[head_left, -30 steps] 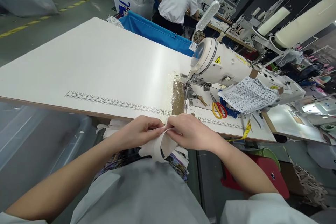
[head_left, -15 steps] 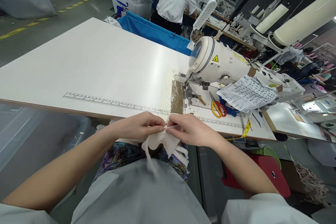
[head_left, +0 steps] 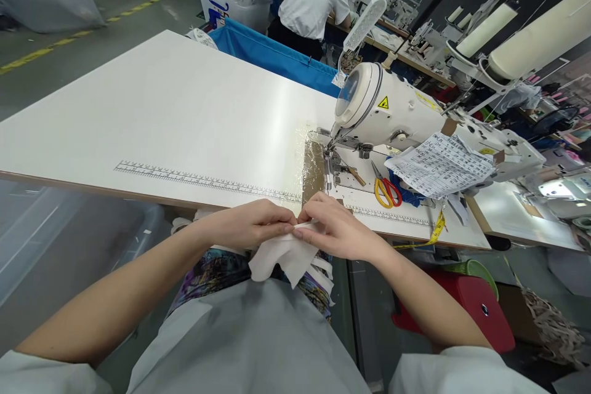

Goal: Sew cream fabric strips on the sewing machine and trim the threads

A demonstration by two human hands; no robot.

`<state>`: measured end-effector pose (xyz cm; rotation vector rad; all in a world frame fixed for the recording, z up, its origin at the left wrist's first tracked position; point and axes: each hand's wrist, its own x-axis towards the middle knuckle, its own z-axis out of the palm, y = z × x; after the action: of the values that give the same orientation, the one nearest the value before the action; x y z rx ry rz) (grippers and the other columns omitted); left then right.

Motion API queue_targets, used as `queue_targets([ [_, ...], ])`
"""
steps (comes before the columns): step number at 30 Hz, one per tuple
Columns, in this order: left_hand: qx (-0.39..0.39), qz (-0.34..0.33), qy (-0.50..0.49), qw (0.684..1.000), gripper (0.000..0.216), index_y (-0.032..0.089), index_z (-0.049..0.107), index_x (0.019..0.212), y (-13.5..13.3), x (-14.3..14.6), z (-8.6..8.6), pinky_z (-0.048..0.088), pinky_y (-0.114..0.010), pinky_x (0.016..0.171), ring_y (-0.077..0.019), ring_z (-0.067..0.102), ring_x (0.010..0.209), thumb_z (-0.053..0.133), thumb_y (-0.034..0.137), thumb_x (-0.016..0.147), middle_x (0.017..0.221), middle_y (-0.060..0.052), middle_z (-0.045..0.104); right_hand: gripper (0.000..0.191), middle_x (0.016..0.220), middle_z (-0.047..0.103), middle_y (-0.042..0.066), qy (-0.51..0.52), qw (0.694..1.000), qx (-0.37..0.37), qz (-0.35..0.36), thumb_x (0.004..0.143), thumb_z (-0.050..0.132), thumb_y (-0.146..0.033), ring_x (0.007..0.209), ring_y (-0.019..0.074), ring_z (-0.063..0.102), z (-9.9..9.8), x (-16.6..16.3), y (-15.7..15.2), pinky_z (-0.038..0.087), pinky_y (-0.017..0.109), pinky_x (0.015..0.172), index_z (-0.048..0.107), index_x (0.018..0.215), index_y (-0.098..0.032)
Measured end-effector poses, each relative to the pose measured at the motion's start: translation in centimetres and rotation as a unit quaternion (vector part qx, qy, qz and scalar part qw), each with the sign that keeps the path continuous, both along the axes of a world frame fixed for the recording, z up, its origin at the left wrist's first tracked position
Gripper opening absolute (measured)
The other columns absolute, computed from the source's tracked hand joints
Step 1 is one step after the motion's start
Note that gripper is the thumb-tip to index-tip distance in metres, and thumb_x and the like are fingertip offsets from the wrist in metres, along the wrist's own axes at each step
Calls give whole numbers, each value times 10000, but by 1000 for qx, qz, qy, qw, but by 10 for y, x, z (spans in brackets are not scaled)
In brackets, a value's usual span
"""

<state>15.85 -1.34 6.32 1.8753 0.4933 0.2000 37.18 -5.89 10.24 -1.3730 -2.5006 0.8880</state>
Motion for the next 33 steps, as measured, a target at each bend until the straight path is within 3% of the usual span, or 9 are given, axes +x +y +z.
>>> queue_targets([
  [3,-24,9,-9,1000,392,164,548,767,-4,0,-2,265,-263,502,-116,325,524,410,461,983,614,17,401,293,765,515,0,15,1000,2,8,982,490,-375,808,154,471,-3,0,1,364,274,725,484,752,-194],
  [11,-106,37,-62,992,362,159,581,888,-12,-14,-22,237,-236,477,-94,300,526,440,479,979,639,31,403,226,683,492,-47,48,997,-53,-13,954,528,-344,633,100,438,-3,6,0,303,237,608,534,785,-194],
  [23,-39,87,-54,994,359,154,613,849,-18,-39,-34,252,-226,499,-91,356,551,460,450,981,651,23,478,267,614,470,-56,12,998,-48,-38,966,501,-406,564,96,407,3,18,-7,282,232,554,539,797,-202],
  [33,-12,111,-38,993,338,162,666,892,-9,-62,-37,345,-207,577,-118,498,647,504,452,955,796,-28,643,292,668,529,-11,22,998,-23,-50,987,470,-404,601,116,452,10,35,-19,320,246,533,553,788,-208],
])
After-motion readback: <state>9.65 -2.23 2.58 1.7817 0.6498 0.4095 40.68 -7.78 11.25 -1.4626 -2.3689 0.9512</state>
